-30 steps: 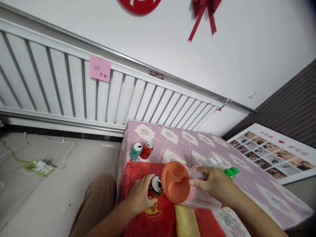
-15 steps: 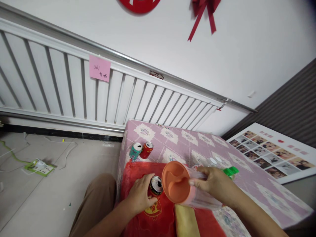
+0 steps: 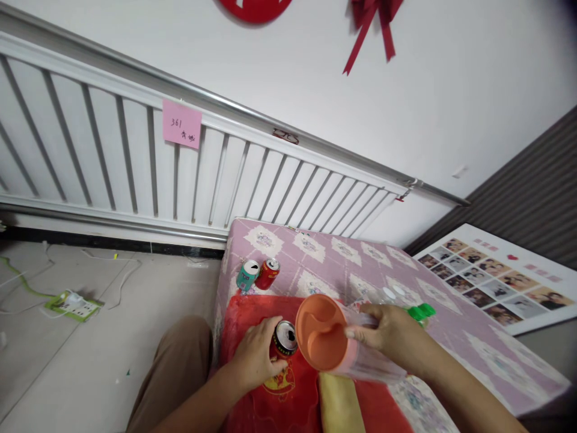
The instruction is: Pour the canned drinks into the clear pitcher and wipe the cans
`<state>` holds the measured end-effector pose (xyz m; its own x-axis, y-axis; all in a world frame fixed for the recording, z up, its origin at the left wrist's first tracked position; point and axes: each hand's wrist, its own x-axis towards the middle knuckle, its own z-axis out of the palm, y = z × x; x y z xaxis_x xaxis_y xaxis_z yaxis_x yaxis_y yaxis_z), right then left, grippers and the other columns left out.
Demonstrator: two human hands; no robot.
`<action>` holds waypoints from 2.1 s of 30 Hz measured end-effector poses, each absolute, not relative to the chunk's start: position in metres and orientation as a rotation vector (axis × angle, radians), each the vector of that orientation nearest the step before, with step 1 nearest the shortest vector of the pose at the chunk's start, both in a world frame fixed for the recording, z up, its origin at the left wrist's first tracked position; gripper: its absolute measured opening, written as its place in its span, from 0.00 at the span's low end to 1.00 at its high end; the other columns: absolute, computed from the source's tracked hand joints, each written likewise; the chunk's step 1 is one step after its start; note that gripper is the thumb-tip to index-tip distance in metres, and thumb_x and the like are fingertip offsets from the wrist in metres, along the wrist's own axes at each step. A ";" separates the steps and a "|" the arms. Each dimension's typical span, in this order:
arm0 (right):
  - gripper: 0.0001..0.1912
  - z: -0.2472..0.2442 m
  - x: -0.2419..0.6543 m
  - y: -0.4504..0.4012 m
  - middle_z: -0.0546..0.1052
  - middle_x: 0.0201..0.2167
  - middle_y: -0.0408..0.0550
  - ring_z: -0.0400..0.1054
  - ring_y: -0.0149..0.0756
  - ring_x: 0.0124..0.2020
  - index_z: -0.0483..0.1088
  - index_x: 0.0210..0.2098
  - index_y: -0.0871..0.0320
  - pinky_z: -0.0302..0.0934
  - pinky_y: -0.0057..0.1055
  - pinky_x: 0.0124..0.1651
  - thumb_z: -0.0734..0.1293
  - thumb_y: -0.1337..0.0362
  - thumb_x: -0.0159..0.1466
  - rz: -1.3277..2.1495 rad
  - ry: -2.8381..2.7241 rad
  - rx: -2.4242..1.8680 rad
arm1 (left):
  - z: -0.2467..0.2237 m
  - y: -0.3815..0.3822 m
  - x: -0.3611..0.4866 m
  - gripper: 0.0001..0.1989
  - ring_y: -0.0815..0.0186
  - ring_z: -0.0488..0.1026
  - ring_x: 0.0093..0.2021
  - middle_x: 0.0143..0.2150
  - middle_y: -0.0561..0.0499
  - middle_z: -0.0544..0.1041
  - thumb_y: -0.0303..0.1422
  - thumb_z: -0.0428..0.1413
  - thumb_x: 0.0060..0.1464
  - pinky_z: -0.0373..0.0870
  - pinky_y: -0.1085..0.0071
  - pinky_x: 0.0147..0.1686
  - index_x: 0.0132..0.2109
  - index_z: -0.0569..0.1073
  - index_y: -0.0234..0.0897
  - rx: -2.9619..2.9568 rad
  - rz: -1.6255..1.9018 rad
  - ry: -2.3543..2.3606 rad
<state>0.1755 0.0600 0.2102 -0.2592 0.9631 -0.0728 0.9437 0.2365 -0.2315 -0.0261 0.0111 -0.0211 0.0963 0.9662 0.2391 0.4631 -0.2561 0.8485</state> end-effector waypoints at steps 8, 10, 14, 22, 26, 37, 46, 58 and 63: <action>0.15 0.212 0.172 0.059 0.68 0.15 0.39 0.61 0.31 0.19 0.73 0.23 0.56 0.51 0.27 0.23 0.68 0.51 0.54 0.358 -2.455 -1.865 | -0.020 0.012 -0.027 0.41 0.53 0.67 0.57 0.59 0.45 0.68 0.28 0.64 0.39 0.63 0.55 0.57 0.61 0.58 0.42 1.797 1.104 1.399; 0.16 0.210 0.173 0.060 0.67 0.14 0.39 0.60 0.30 0.19 0.73 0.22 0.57 0.51 0.27 0.23 0.68 0.50 0.54 0.357 -2.455 -1.865 | -0.021 0.012 -0.026 0.41 0.53 0.67 0.57 0.59 0.45 0.68 0.28 0.64 0.39 0.63 0.55 0.57 0.61 0.58 0.42 1.798 1.108 1.399; 0.16 0.209 0.175 0.061 0.69 0.15 0.40 0.61 0.31 0.19 0.73 0.22 0.57 0.51 0.27 0.22 0.69 0.49 0.52 0.317 -2.445 -1.869 | -0.022 0.012 -0.026 0.41 0.53 0.67 0.57 0.59 0.46 0.69 0.29 0.64 0.39 0.63 0.56 0.56 0.61 0.58 0.42 1.801 1.116 1.396; 0.15 0.211 0.174 0.060 0.73 0.17 0.41 0.66 0.34 0.21 0.75 0.25 0.57 0.55 0.27 0.24 0.68 0.50 0.53 0.350 -2.458 -1.882 | -0.022 0.012 -0.025 0.41 0.53 0.67 0.56 0.59 0.46 0.68 0.28 0.64 0.39 0.63 0.55 0.56 0.61 0.57 0.43 1.800 1.117 1.399; 0.15 0.211 0.175 0.061 0.74 0.17 0.41 0.66 0.34 0.21 0.76 0.25 0.56 0.55 0.27 0.24 0.69 0.50 0.52 0.356 -2.430 -1.885 | -0.022 0.012 -0.026 0.41 0.53 0.67 0.57 0.59 0.46 0.68 0.28 0.64 0.39 0.63 0.55 0.56 0.61 0.58 0.43 1.796 1.110 1.401; 0.16 0.211 0.174 0.060 0.72 0.17 0.41 0.65 0.33 0.21 0.74 0.24 0.56 0.54 0.27 0.24 0.68 0.49 0.54 0.361 -2.458 -1.887 | -0.020 0.012 -0.026 0.41 0.53 0.67 0.57 0.59 0.45 0.68 0.29 0.64 0.39 0.63 0.55 0.56 0.61 0.58 0.42 1.790 1.097 1.401; 0.16 0.220 0.168 0.057 0.77 0.21 0.42 0.70 0.37 0.26 0.77 0.32 0.56 0.59 0.28 0.29 0.68 0.50 0.54 0.432 -2.446 -1.885 | -0.021 0.011 -0.026 0.42 0.53 0.67 0.57 0.59 0.46 0.68 0.28 0.63 0.38 0.63 0.55 0.56 0.61 0.57 0.44 1.786 1.110 1.396; 0.14 0.229 0.158 0.052 0.65 0.15 0.38 0.59 0.31 0.20 0.74 0.25 0.57 0.50 0.27 0.24 0.67 0.51 0.54 0.504 -2.446 -1.893 | -0.021 0.011 -0.027 0.42 0.53 0.66 0.57 0.59 0.46 0.68 0.28 0.64 0.38 0.63 0.56 0.57 0.61 0.57 0.44 1.790 1.112 1.396; 0.14 0.228 0.160 0.051 0.67 0.16 0.38 0.60 0.31 0.21 0.74 0.25 0.56 0.51 0.26 0.24 0.68 0.51 0.53 0.484 -2.439 -1.876 | -0.022 0.012 -0.027 0.43 0.53 0.66 0.58 0.60 0.46 0.68 0.28 0.64 0.38 0.62 0.55 0.57 0.61 0.57 0.44 1.787 1.111 1.397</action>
